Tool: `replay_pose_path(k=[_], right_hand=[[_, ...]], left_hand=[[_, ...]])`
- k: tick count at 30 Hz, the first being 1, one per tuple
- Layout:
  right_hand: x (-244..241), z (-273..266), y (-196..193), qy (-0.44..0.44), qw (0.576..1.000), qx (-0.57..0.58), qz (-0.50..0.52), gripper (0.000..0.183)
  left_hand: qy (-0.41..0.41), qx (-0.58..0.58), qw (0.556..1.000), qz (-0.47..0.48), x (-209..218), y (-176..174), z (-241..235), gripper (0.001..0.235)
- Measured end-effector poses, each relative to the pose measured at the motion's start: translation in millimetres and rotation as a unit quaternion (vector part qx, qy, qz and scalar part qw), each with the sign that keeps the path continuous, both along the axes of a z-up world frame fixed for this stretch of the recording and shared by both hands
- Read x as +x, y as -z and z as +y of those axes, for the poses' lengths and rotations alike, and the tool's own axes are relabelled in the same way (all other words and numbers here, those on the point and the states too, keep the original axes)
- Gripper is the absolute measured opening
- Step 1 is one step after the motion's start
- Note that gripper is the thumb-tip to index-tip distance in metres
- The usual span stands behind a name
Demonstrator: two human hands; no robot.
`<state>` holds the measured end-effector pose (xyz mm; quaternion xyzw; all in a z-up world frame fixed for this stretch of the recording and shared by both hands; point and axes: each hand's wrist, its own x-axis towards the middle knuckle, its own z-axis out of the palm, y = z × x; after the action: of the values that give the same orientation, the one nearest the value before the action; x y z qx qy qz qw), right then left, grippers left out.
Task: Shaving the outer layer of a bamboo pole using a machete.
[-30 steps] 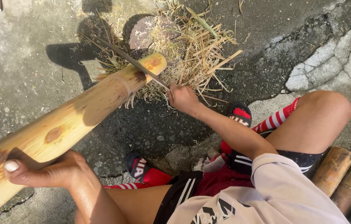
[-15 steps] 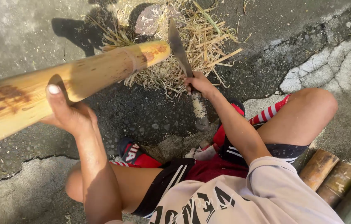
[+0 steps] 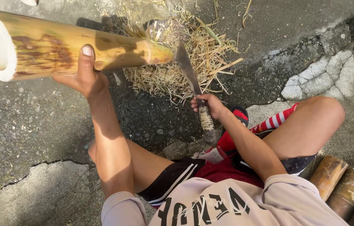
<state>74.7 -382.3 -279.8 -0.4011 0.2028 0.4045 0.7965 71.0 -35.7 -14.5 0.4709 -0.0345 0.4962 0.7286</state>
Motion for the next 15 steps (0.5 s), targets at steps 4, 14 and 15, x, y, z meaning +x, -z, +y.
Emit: replay_pose_path(k=[4,14,15], right_hand=[[-23,16,-129,-0.018,0.998,0.023,0.052,0.027],[-12,37,-112,-0.106,0.849,-0.359,-0.373,0.029],[-8,40,-120,-0.092,0.818,-0.387,-0.416,0.028]], left_hand=[[0.062,0.039,0.997,0.025,-1,12,12,0.092],[0.129,0.105,0.983,0.081,-32,8,33,0.094],[0.065,0.092,0.991,0.076,-37,4,28,0.094]])
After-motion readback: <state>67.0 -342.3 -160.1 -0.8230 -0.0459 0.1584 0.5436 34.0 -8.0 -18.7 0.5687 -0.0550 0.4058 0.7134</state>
